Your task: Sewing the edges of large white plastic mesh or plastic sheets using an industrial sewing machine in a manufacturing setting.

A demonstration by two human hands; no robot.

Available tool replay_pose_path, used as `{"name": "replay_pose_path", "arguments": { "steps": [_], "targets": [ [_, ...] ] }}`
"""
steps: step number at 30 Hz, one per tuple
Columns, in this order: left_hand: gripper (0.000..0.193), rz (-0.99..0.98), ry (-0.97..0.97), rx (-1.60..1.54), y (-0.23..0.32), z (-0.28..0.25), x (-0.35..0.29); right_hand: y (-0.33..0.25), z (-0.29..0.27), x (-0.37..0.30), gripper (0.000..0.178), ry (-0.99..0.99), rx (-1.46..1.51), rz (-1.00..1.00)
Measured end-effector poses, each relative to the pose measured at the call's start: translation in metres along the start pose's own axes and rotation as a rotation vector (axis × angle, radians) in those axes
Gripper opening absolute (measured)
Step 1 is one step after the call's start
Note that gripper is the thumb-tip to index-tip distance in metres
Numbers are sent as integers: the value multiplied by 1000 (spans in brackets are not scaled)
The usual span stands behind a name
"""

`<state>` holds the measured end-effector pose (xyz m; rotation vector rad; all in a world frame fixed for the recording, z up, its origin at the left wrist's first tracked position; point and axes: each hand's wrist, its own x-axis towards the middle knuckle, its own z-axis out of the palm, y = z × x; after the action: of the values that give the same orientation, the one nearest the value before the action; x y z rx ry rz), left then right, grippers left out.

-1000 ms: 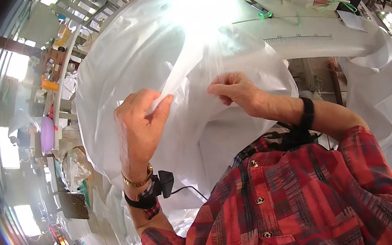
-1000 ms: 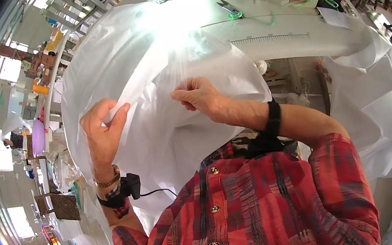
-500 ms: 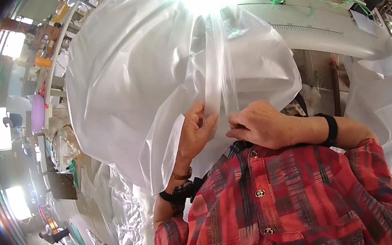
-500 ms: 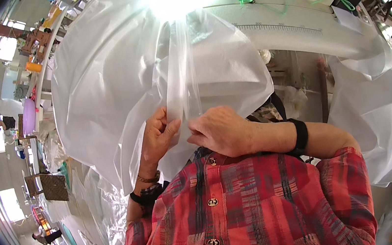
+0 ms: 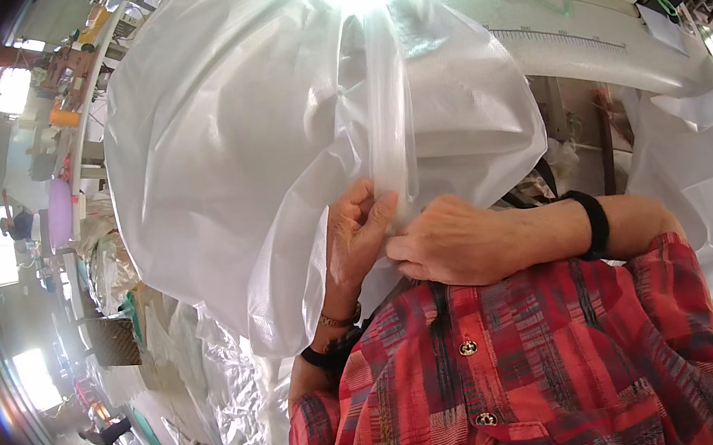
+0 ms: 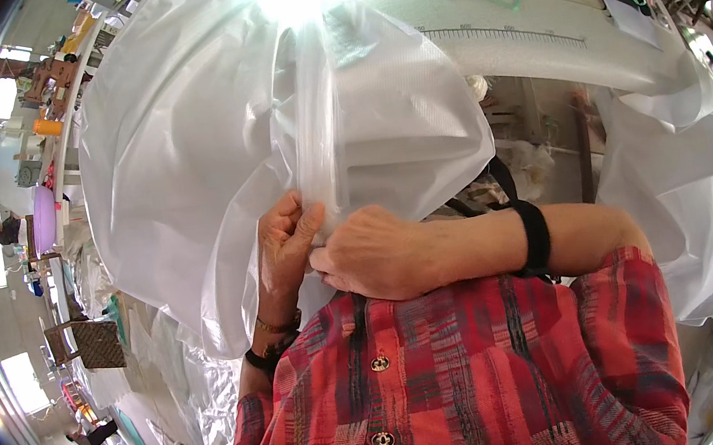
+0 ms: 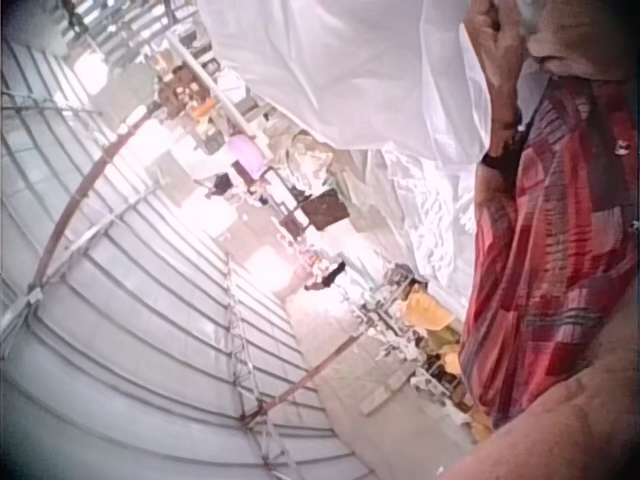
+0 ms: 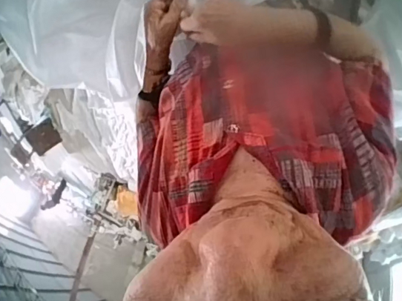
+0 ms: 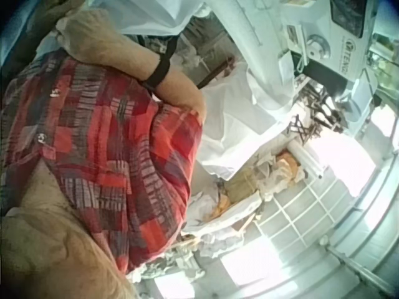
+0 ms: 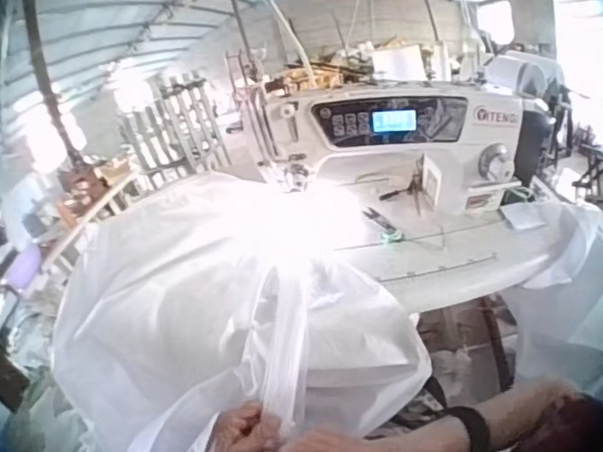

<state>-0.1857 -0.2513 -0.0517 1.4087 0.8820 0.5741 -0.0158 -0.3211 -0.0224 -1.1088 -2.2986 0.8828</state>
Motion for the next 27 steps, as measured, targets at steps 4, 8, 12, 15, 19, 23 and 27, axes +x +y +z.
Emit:
{"name": "replay_pose_path", "arguments": {
  "steps": [4, 8, 12, 15, 19, 23, 27],
  "targets": [
    [19, 1, 11, 48, 5, -4, -5, 10, -19, -25, 22, 502, -221, -31],
    [21, -19, 65, -23, 12, -7, -10, 39, -44, -74, 26, 897, -506, 371],
    [20, 128, 65, 81, 28, -3, -8, 64, -23, -106, 24, 853, -523, 741],
    [17, 249, 81, 178, 37, -3, -8, 67, -10, -112, 21, 635, -284, 865],
    [16, 240, 96, 281, 57, -3, -6, 41, -22, -92, 17, 736, -187, 590],
    [13, 375, 114, 452, 68, 7, -11, -9, -40, -61, 16, 501, -107, 135],
    [11, 484, 48, 539, 74, 17, -8, -23, -40, -34, 15, 296, -155, 56]
  ]
}}
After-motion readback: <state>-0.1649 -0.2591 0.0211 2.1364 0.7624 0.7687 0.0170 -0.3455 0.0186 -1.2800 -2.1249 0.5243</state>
